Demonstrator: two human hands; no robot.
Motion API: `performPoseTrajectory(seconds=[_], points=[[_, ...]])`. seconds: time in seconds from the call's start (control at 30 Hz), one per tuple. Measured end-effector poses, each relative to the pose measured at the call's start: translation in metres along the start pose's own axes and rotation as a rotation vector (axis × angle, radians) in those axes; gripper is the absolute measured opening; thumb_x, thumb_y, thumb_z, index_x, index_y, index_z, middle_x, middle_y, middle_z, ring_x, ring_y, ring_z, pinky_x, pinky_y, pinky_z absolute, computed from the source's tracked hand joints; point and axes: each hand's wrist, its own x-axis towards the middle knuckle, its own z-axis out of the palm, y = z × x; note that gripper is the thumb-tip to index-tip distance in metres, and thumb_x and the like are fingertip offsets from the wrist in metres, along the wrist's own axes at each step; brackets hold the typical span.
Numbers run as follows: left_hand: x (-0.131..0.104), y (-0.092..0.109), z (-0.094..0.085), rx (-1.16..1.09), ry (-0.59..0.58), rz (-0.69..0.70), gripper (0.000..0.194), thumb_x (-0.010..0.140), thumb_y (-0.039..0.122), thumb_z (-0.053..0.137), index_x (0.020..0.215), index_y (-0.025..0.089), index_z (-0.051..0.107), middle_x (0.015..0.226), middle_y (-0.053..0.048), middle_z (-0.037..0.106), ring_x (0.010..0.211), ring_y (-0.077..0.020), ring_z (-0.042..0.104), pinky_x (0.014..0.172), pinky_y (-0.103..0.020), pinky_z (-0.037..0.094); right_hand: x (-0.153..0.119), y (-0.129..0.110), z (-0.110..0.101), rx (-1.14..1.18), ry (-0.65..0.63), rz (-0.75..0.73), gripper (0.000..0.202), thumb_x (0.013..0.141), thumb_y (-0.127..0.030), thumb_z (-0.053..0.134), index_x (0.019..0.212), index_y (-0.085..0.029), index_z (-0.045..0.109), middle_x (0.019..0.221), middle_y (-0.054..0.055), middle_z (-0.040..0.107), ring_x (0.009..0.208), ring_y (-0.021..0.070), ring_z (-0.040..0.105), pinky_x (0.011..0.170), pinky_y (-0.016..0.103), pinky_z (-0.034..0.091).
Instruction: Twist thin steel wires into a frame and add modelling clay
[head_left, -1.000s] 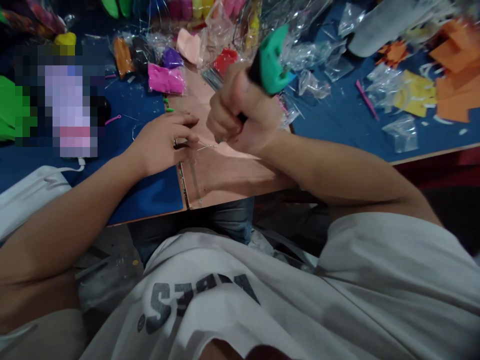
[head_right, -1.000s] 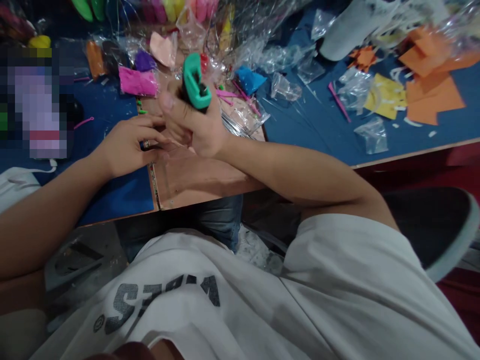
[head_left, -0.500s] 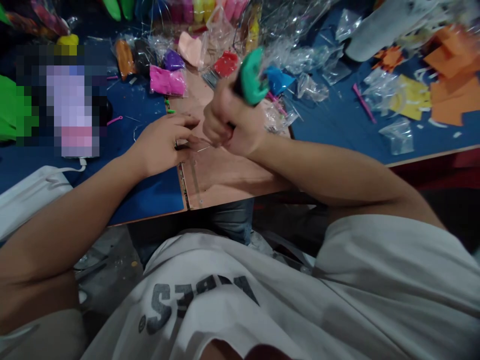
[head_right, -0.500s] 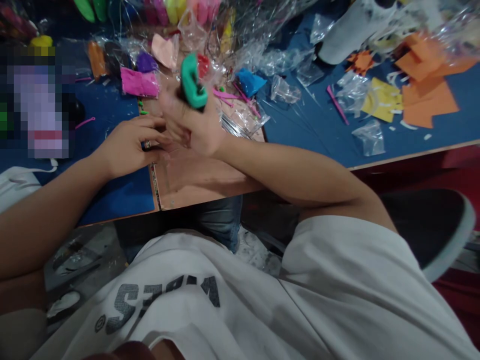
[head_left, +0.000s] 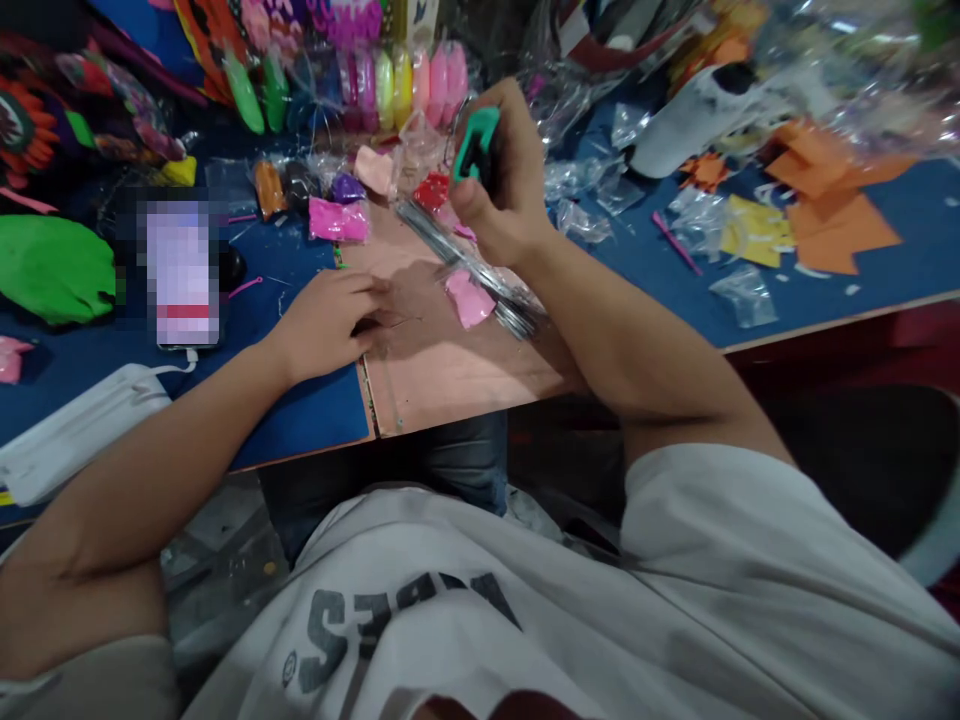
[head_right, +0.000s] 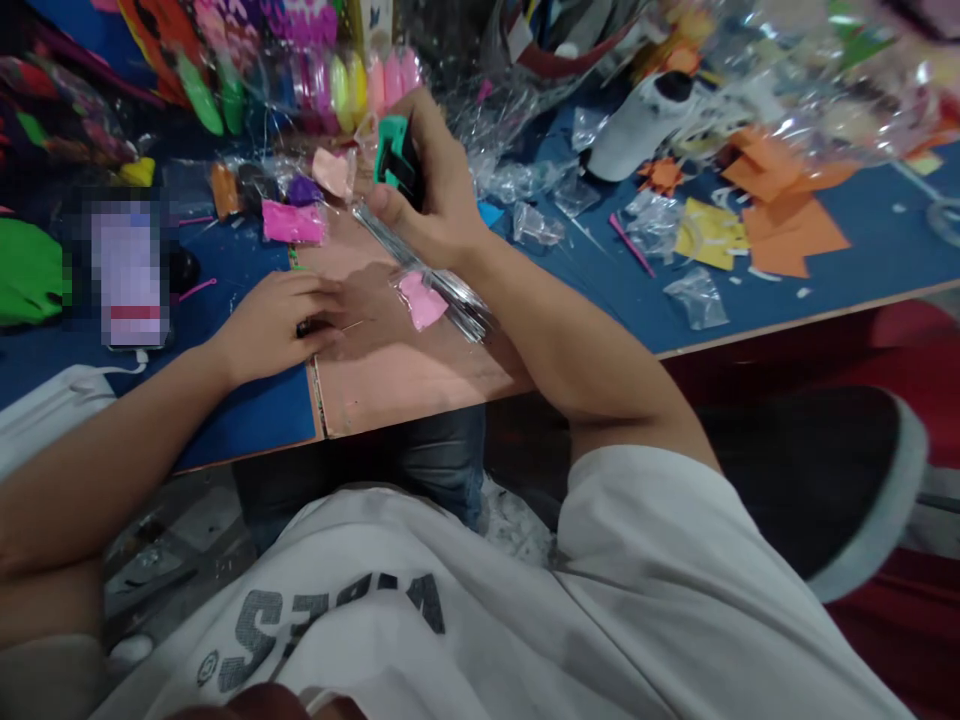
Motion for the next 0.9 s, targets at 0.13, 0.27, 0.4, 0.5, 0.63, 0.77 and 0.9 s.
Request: performPoseTrajectory(seconds=[0.13, 0.27, 0.4, 0.5, 0.63, 0.77, 0.9], points=[[-0.001, 0.006, -0.006, 0.061, -0.009, 0.003, 0.041, 0.105, 0.043, 0.067, 0.133, 0.016, 0.080, 0.140, -0.015, 0.081, 0.136, -0.0376, 0.071, 0.110, -0.053, 0.052, 0.024, 0.010, -0.031, -0.665, 0.194, -0.385, 0.041, 0.112, -0.059, 0.055, 0.134, -0.025, 0.050, 0.101, 0.004, 0.065, 0.088, 0.0263, 0.058, 0.085, 0.040, 0.043], [-0.004, 0.009, -0.008, 0.117, -0.015, -0.013, 0.036, 0.107, 0.041, 0.066, 0.129, 0.016, 0.080, 0.132, -0.015, 0.082, 0.125, -0.0349, 0.072, 0.102, -0.050, 0.048, 0.065, 0.005, -0.072, -1.054, 0.481, -0.328, 0.038, 0.112, -0.037, 0.058, 0.139, -0.009, 0.061, 0.139, 0.023, 0.068, 0.129, 0.0352, 0.054, 0.112, 0.050, 0.039], [-0.007, 0.011, -0.009, 0.137, -0.006, -0.017, 0.030, 0.110, 0.039, 0.061, 0.115, 0.021, 0.084, 0.121, -0.011, 0.084, 0.118, -0.0320, 0.072, 0.100, -0.050, 0.044, 0.107, -0.001, -0.132, -1.124, 0.570, -0.255, 0.032, 0.105, -0.021, 0.076, 0.135, -0.011, 0.070, 0.146, 0.023, 0.068, 0.136, 0.0309, 0.054, 0.117, 0.046, 0.038], [-0.008, 0.011, -0.010, 0.132, 0.051, -0.035, 0.028, 0.110, 0.040, 0.062, 0.106, 0.022, 0.084, 0.109, -0.010, 0.086, 0.110, -0.0310, 0.073, 0.096, -0.049, 0.043, 0.124, 0.002, -0.167, -1.033, 0.625, -0.253, 0.025, 0.099, -0.003, 0.076, 0.121, -0.013, 0.070, 0.141, 0.026, 0.070, 0.131, 0.0231, 0.062, 0.112, 0.037, 0.042], [-0.011, 0.010, -0.014, 0.150, 0.179, -0.070, 0.032, 0.111, 0.042, 0.060, 0.104, 0.023, 0.084, 0.104, -0.012, 0.087, 0.105, -0.0320, 0.074, 0.092, -0.049, 0.044, 0.127, 0.009, -0.184, -0.951, 0.647, -0.058, 0.042, 0.088, 0.007, 0.067, 0.073, -0.027, 0.046, 0.135, 0.029, 0.076, 0.124, 0.0224, 0.068, 0.106, 0.045, 0.040], [-0.018, 0.012, -0.021, 0.096, 0.367, -0.144, 0.039, 0.114, 0.049, 0.055, 0.108, 0.024, 0.084, 0.108, -0.013, 0.087, 0.101, -0.0309, 0.077, 0.091, -0.047, 0.049, 0.119, 0.009, -0.162, -0.900, 0.674, -0.086, 0.040, 0.088, 0.009, 0.057, 0.071, -0.026, 0.047, 0.119, 0.029, 0.081, 0.109, 0.0204, 0.069, 0.102, 0.045, 0.039], [-0.022, 0.011, -0.028, 0.048, 0.460, -0.178, 0.042, 0.114, 0.052, 0.054, 0.113, 0.023, 0.085, 0.111, -0.012, 0.087, 0.102, -0.0289, 0.079, 0.090, -0.042, 0.053, 0.081, 0.003, -0.097, -0.795, 0.478, -0.291, 0.026, 0.095, 0.003, 0.058, 0.103, -0.016, 0.074, 0.106, 0.015, 0.082, 0.087, 0.0148, 0.068, 0.083, 0.032, 0.046]])
